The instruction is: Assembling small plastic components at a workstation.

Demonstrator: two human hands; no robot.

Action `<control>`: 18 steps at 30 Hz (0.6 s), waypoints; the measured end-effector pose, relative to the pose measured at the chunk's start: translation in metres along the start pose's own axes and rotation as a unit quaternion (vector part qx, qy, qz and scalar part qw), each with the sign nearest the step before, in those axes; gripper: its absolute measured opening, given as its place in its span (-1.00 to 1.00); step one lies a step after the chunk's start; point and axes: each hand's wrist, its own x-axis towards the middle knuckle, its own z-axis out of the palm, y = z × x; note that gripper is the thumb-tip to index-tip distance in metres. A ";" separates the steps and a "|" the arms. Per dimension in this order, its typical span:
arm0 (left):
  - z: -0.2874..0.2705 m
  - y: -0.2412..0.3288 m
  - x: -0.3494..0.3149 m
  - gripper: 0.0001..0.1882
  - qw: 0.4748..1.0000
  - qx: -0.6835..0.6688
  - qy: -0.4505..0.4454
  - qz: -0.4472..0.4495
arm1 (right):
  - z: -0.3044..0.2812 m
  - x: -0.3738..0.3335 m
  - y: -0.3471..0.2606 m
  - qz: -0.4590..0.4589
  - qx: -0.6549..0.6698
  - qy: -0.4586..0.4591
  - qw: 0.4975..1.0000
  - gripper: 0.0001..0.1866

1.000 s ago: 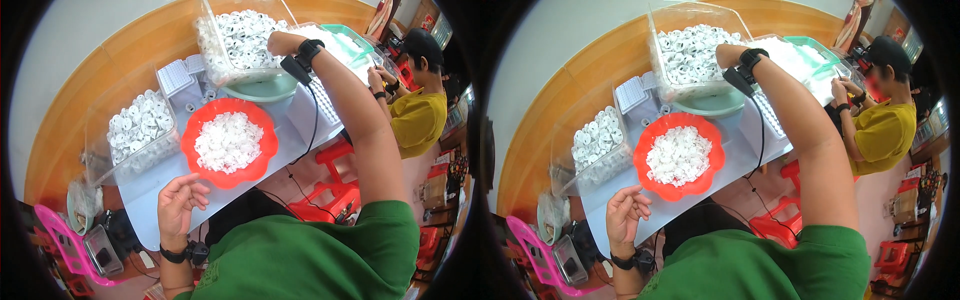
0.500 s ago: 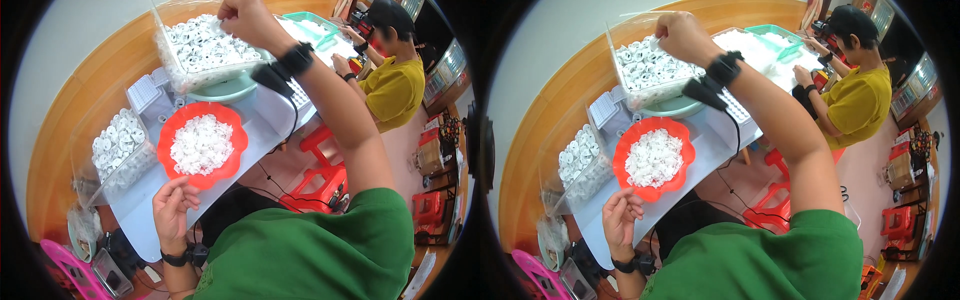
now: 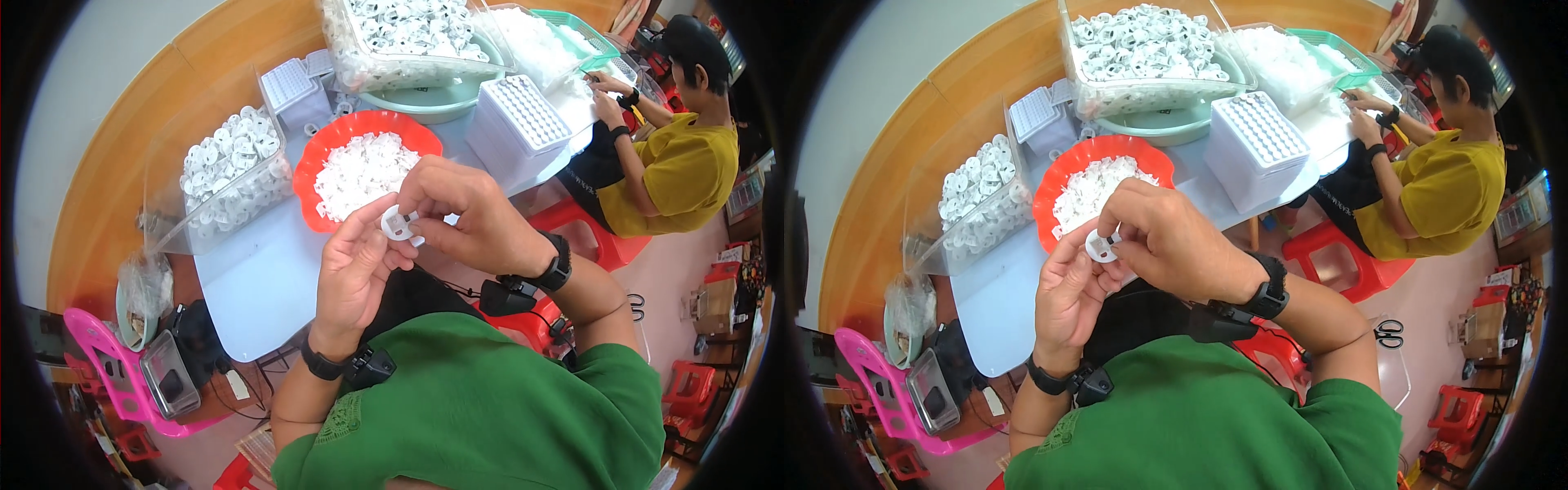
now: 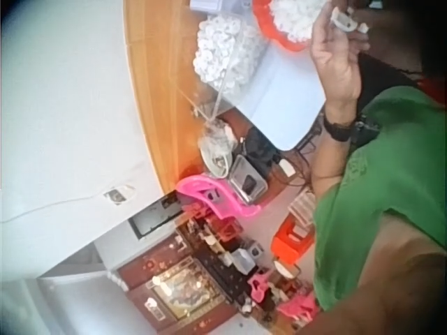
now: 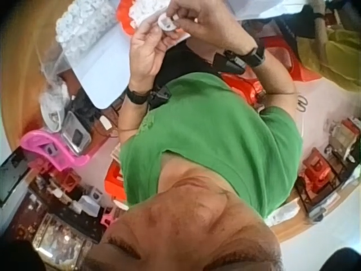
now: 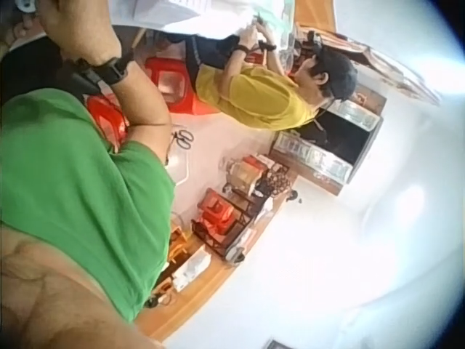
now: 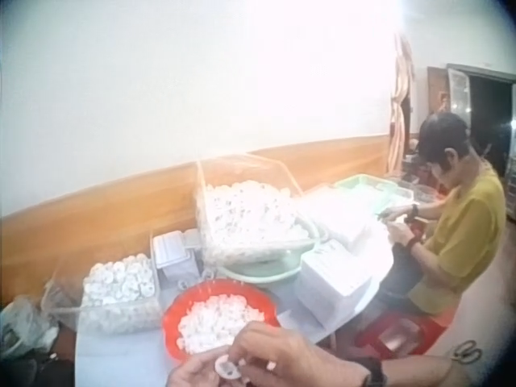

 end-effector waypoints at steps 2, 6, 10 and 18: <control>-0.002 -0.005 0.000 -0.58 1.000 -0.027 -0.001 -0.015 | 0.003 -0.005 0.007 0.066 0.118 0.015 0.991 -0.83; -0.004 -0.012 0.003 -0.57 0.999 -0.023 -0.002 -0.029 | 0.003 -0.013 0.017 0.100 0.191 0.015 0.976 -0.83; -0.005 -0.017 0.007 -0.55 0.997 -0.046 -0.011 -0.064 | 0.002 -0.020 0.024 0.097 0.218 0.029 0.971 -0.84; -0.012 -0.022 0.005 -0.62 0.982 0.010 -0.060 -0.176 | -0.007 -0.016 0.029 -0.020 0.115 -0.081 0.990 -0.86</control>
